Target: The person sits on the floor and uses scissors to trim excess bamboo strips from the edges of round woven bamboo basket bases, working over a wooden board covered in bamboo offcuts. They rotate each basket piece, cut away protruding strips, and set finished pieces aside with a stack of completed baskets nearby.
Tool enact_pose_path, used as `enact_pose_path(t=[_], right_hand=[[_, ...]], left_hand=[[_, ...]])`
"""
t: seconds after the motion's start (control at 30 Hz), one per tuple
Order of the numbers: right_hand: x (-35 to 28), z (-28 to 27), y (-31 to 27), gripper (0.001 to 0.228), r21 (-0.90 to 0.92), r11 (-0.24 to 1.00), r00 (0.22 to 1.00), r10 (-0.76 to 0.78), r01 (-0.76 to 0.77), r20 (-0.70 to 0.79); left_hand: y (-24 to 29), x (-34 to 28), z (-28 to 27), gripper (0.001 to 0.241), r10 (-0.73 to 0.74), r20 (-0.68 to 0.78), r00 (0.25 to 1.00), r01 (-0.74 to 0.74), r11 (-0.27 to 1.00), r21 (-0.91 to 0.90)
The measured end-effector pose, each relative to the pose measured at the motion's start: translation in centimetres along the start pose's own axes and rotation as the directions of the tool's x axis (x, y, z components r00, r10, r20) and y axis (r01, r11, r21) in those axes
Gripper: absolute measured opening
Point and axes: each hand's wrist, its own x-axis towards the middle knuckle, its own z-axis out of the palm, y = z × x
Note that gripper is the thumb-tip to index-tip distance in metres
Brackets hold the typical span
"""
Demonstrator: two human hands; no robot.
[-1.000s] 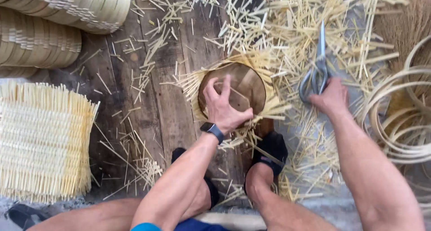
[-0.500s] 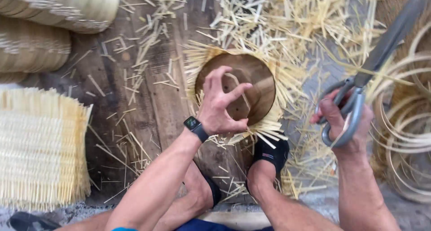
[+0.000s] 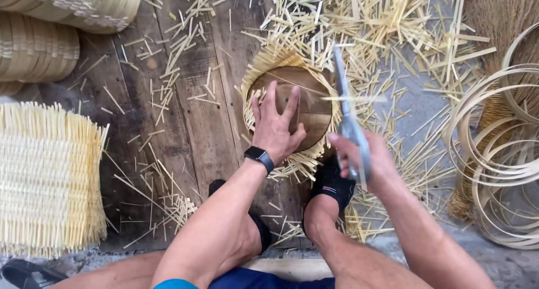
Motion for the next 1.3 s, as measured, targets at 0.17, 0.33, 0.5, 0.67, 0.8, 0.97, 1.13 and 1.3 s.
enact_pose_path(t=[0.17,0.33,0.5,0.67,0.8,0.97,1.13,1.3], right_hand=[[-0.8,-3.9,-0.8,0.043,-0.409,0.908,0.96,-0.192,0.094,-0.205],[6.0,-7.4,2.8,0.067,-0.912,0.274,0.713,-0.7,0.305,0.028],[8.8,-6.2,2.1,0.066,-0.997,0.032,0.857,-0.513,0.072,0.045],[11.0,-10.2,4.0,0.04,-0.995,0.012,0.834,-0.546,0.102,0.079],[9.4,-7.1,0.3,0.053,-0.965,-0.237,0.593,-0.763,0.115,0.258],[14.3,-10.5,4.0,0.037,-0.98,-0.144,0.747,-0.635,0.137,0.198],[12.2,-9.0,1.9,0.054,-0.963,-0.244,0.635,-0.728,0.114,0.26],[15.1,-9.5,3.9,0.033,-0.969,-0.196,0.732,-0.637,0.152,0.244]], left_hand=[[1.2,-0.7,0.8,0.107,-0.063,-0.03,0.998,0.065,0.994,0.088],[1.3,-0.1,1.4,0.105,-0.063,-0.001,0.998,0.062,0.99,0.123],[2.1,0.8,-0.2,0.109,0.117,0.08,0.99,-0.124,0.988,0.087],[2.4,1.0,1.0,0.116,-0.064,0.109,0.992,0.056,0.996,0.068],[2.2,0.7,1.4,0.113,-0.08,0.12,0.99,0.073,0.996,0.057],[1.0,1.3,0.3,0.113,-0.02,0.184,0.983,0.002,0.995,0.1],[0.3,1.3,0.8,0.116,0.065,0.174,0.983,-0.087,0.988,0.126],[0.2,1.7,-1.5,0.112,0.148,0.229,0.962,-0.167,0.984,0.064]])
